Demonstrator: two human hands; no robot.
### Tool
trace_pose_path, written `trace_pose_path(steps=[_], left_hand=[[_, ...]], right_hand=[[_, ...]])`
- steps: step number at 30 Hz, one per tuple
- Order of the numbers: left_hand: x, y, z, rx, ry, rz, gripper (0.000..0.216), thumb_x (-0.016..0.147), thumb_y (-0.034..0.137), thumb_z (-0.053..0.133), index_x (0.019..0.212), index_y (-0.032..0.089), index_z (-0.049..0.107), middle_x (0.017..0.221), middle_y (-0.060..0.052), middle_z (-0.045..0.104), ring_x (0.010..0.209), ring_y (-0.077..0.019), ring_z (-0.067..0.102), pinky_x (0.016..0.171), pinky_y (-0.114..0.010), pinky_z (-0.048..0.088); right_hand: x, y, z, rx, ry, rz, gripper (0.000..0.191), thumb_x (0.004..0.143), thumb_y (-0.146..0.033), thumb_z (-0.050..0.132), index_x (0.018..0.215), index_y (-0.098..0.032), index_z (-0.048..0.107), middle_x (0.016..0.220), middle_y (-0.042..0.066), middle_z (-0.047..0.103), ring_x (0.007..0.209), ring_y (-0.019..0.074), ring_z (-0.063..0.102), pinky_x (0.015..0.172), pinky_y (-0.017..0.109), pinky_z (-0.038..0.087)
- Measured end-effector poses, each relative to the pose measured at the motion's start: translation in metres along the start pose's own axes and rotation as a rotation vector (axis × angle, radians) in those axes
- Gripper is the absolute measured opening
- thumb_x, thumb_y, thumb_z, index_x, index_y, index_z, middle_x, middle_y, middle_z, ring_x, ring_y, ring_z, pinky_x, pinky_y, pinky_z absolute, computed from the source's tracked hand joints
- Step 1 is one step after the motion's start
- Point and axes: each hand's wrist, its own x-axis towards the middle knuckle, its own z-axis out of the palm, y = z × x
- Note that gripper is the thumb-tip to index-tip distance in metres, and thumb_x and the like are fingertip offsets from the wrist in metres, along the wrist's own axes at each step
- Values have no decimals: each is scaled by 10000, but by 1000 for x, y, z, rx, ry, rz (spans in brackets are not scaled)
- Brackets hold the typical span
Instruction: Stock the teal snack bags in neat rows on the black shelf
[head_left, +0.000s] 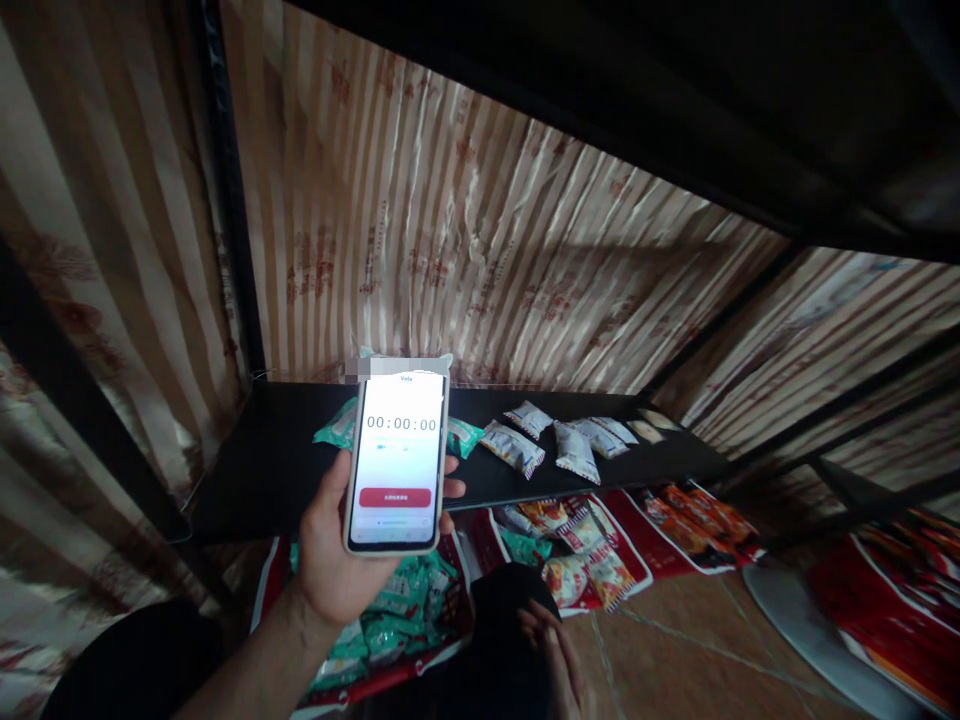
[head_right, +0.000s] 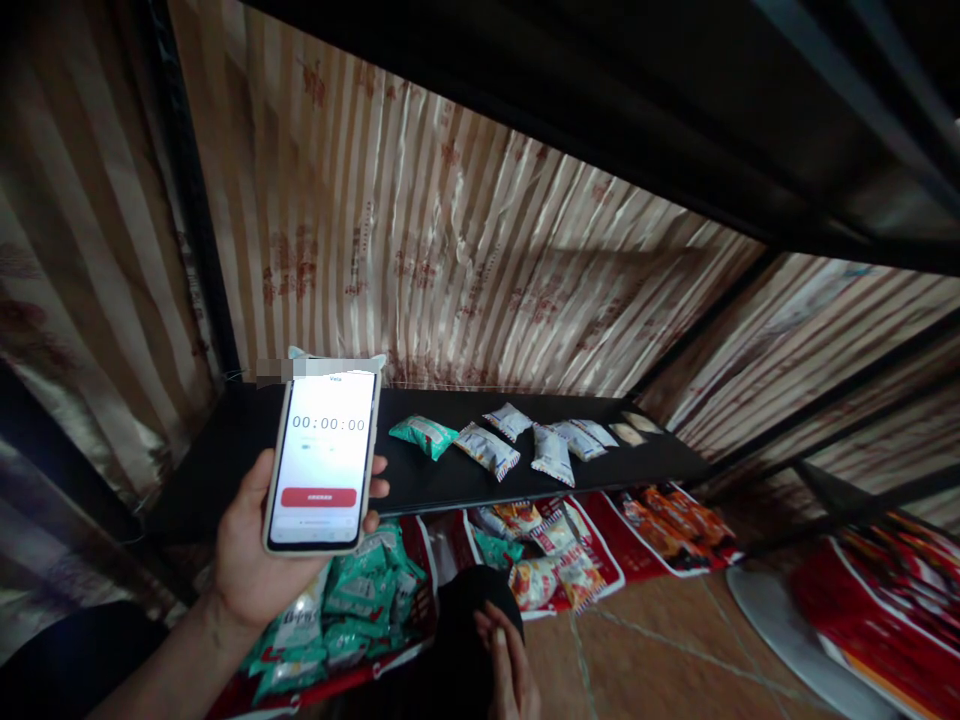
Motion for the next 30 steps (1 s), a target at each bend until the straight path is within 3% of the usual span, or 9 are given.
trace_pose_path(steps=[18, 30], left_hand=[[-11, -4, -8, 3, 43, 31, 619, 890, 517, 356, 1364, 124, 416, 1148, -201, 635, 1005, -333, 618, 781, -429, 481], [-23, 1, -15, -2, 46, 35, 644, 887, 527, 367, 1405, 145, 349, 1175, -190, 623, 1032, -329, 605, 804, -423, 466]], right_hand=[[-2, 1, -4, -62, -35, -61, 629, 687, -649, 593, 1051, -139, 646, 1015, 123, 712, 939, 278, 667, 809, 352, 537], [-5, -3, -5, -70, -21, -148, 544, 727, -630, 569, 982, -164, 685, 913, 108, 730, 835, 268, 687, 728, 360, 549]])
